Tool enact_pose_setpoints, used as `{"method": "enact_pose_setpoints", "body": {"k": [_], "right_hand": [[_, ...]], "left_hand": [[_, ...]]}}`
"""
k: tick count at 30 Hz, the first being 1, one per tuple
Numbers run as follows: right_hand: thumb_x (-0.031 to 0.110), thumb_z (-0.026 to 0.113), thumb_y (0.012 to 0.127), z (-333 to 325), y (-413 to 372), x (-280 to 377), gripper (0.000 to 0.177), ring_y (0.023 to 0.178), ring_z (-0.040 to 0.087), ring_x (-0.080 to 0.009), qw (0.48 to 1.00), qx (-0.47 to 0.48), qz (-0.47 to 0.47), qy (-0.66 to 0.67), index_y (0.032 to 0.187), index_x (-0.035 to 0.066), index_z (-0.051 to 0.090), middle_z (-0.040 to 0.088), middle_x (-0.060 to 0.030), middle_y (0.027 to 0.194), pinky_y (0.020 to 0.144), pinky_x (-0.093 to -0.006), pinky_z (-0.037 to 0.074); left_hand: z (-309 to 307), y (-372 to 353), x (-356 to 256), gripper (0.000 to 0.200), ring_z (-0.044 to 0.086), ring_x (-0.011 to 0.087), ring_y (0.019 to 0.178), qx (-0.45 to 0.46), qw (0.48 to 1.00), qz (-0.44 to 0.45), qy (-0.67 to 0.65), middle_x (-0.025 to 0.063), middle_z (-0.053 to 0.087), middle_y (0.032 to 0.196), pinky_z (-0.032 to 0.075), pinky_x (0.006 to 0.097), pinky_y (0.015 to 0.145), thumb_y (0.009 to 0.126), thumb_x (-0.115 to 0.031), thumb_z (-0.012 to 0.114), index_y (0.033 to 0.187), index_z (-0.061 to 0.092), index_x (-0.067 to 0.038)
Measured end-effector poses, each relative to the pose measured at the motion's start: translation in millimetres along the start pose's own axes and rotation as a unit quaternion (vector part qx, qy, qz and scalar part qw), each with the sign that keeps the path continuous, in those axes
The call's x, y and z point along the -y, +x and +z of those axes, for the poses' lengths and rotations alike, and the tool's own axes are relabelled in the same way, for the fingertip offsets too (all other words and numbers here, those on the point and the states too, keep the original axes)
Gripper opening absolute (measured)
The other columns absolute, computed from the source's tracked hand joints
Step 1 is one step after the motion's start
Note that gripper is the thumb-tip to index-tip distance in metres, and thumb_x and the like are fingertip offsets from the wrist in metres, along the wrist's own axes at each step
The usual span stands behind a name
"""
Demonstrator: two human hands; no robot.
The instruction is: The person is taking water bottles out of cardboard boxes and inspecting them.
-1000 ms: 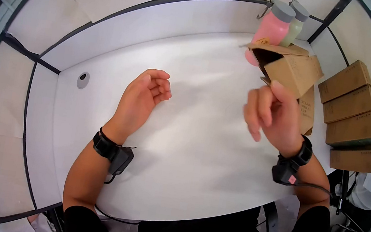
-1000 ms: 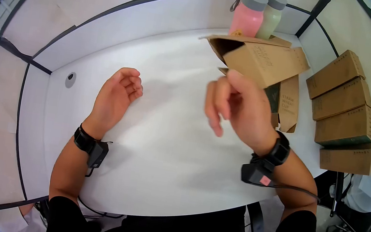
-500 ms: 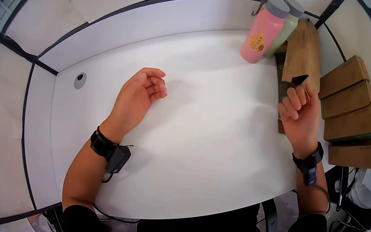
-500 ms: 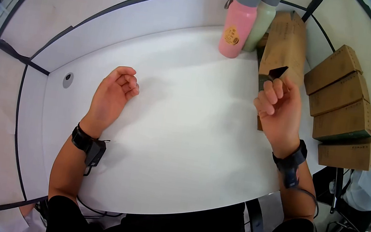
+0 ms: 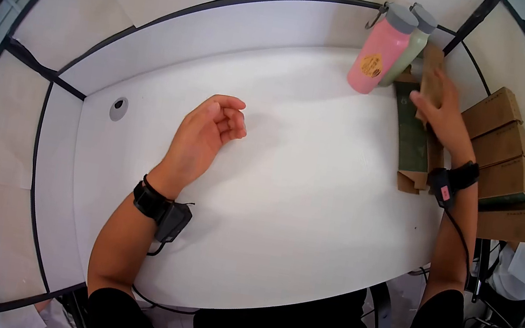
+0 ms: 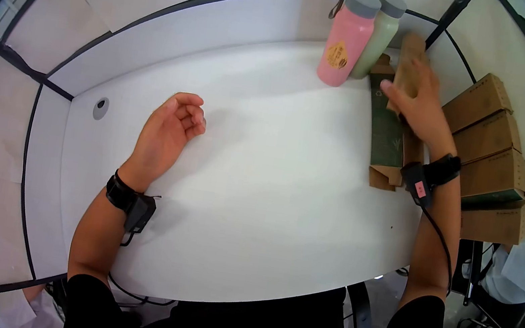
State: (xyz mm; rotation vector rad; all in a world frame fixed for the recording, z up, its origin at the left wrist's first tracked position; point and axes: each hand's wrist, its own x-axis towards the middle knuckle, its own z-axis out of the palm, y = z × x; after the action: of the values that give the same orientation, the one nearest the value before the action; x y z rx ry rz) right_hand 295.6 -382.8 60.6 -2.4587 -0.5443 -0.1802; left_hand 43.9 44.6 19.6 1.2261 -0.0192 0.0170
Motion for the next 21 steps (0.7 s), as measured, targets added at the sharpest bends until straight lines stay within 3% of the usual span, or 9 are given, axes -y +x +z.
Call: {"method": "enact_pose_setpoints", "body": {"k": [3, 8, 14, 21], "right_hand": [[0.062, 0.08, 0.089, 24, -10, -19, 0.103, 0.16, 0.025, -0.0485, 0.997, 0.064, 0.023, -0.042, 0.167, 0.011, 0.036, 0.023, -0.0335, 0.171, 0.128, -0.0535, 0.03], [0.057, 0.079, 0.084, 33, -19, -12, 0.097, 0.163, 0.019, -0.0465, 0.979, 0.101, 0.032, -0.176, 0.168, 0.028, 0.038, 0.023, -0.0237, 0.176, 0.125, -0.065, 0.029], [0.046, 0.081, 0.081, 15, -30, 6, 0.097, 0.163, 0.02, -0.0435, 0.968, 0.109, 0.01, -0.227, 0.167, 0.028, 0.039, 0.023, -0.0198, 0.176, 0.12, -0.073, 0.029], [0.038, 0.086, 0.076, -8, -46, 32, 0.102, 0.163, 0.02, -0.0408, 0.96, 0.139, -0.021, -0.244, 0.167, 0.029, 0.039, 0.021, -0.0173, 0.177, 0.121, -0.074, 0.028]], "left_hand": [[4, -1, -2, 0.042, 0.061, 0.0175, 0.104, -0.002, 1.0, 0.005, 0.003, 0.0041, 0.064, 0.106, 0.049, 0.0344, 0.101, 0.113, -0.04, 0.045, 0.131, 0.06, -0.005], [1, -1, 0, 0.043, 0.061, 0.0174, 0.104, -0.001, 1.0, 0.0, 0.004, 0.0043, 0.064, 0.107, 0.049, 0.0343, 0.102, 0.113, -0.041, 0.045, 0.131, 0.06, -0.006], [2, 0, -1, 0.042, 0.061, 0.0168, 0.103, -0.002, 1.0, 0.005, 0.002, 0.0036, 0.064, 0.106, 0.049, 0.0341, 0.101, 0.114, -0.041, 0.046, 0.13, 0.061, -0.006], [3, 0, -1, 0.04, 0.06, 0.0161, 0.103, -0.007, 1.0, 0.0, -0.001, 0.0029, 0.064, 0.106, 0.049, 0.034, 0.1, 0.114, -0.039, 0.045, 0.128, 0.063, -0.006]]}}
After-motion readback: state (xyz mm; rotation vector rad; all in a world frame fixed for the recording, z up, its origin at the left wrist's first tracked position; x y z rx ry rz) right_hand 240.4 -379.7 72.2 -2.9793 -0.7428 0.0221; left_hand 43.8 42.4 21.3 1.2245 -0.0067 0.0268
